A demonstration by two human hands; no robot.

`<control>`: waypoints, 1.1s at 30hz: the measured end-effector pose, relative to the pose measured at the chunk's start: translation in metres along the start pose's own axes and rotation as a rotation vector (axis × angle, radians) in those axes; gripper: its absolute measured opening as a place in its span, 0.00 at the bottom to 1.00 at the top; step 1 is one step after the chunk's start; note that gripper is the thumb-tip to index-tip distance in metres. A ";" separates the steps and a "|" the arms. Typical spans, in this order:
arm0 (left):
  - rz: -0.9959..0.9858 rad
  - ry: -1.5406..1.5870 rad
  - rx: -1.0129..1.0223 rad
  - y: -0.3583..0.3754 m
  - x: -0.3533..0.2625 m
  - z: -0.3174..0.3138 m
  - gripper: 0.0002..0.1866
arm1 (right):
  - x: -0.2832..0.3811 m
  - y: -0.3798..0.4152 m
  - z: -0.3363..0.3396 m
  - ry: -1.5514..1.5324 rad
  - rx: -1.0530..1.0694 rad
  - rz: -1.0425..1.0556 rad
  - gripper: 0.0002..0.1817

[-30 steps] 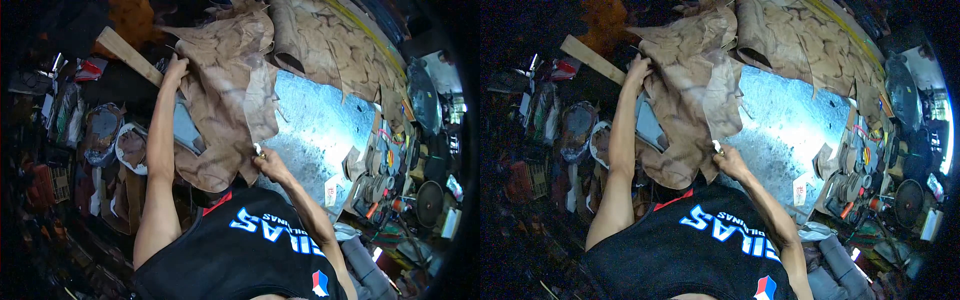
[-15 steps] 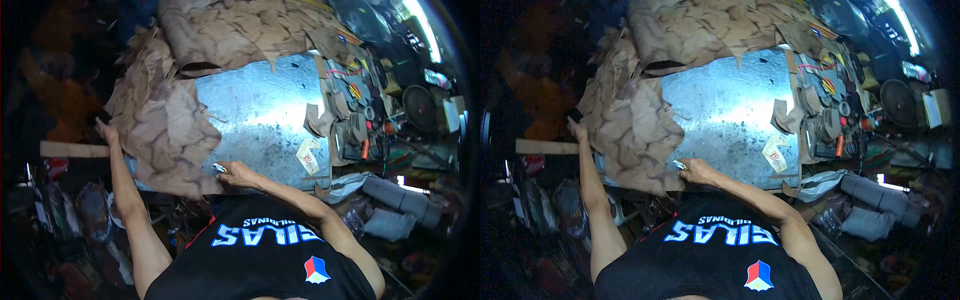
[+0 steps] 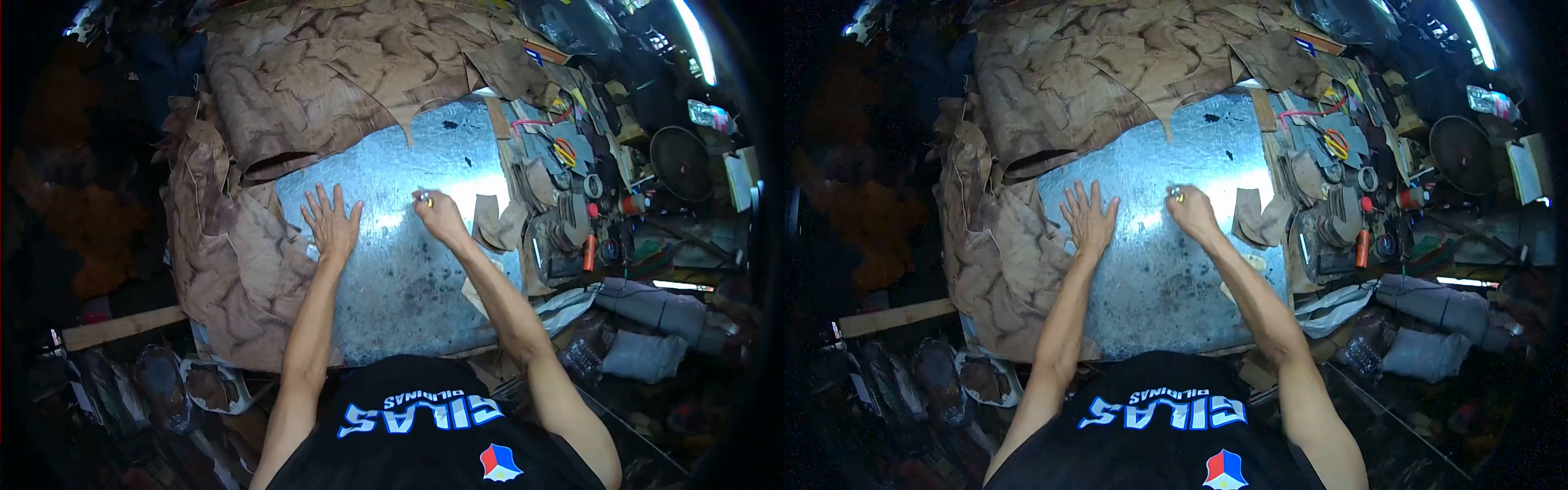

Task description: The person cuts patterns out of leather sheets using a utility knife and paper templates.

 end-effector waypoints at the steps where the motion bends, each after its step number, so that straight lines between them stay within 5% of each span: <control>1: 0.014 -0.015 0.028 -0.001 -0.001 0.000 0.36 | -0.001 -0.022 0.003 0.141 -0.030 0.012 0.20; 2: 0.016 -0.019 0.029 -0.002 -0.002 0.002 0.36 | -0.003 -0.045 0.001 0.227 -0.113 0.159 0.22; 11: 0.045 -0.032 0.066 -0.006 -0.005 0.004 0.36 | -0.016 -0.193 -0.030 0.675 -0.155 0.312 0.14; 16: 0.051 -0.020 0.067 -0.005 -0.005 0.004 0.36 | -0.008 -0.197 -0.026 0.777 -0.116 0.424 0.09; 22: 0.025 0.028 0.007 0.000 -0.001 0.003 0.32 | 0.070 -0.057 -0.023 0.569 -0.087 0.555 0.11; 27: 0.130 0.664 -0.017 0.001 0.055 -0.014 0.30 | 0.086 0.127 -0.015 0.374 0.319 0.303 0.12; 30: 0.471 1.367 0.146 0.015 0.060 0.035 0.35 | 0.089 0.200 -0.020 0.114 0.519 0.326 0.15; 32: 0.532 1.315 0.190 0.041 0.060 0.059 0.36 | 0.102 0.217 -0.022 -0.013 0.820 0.201 0.17; 33: 0.556 1.272 0.219 0.054 0.061 0.067 0.37 | 0.106 0.218 -0.018 -0.043 0.809 0.202 0.17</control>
Point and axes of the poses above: each hand's wrist, its own y-axis away from the middle knuckle, its own z-axis out of the back of the hand, x = y × z, the point moved 2 cm from there along -y, towards the middle knuckle, and after that the axes turned 4 degrees about -x, right-handed, at the moved point
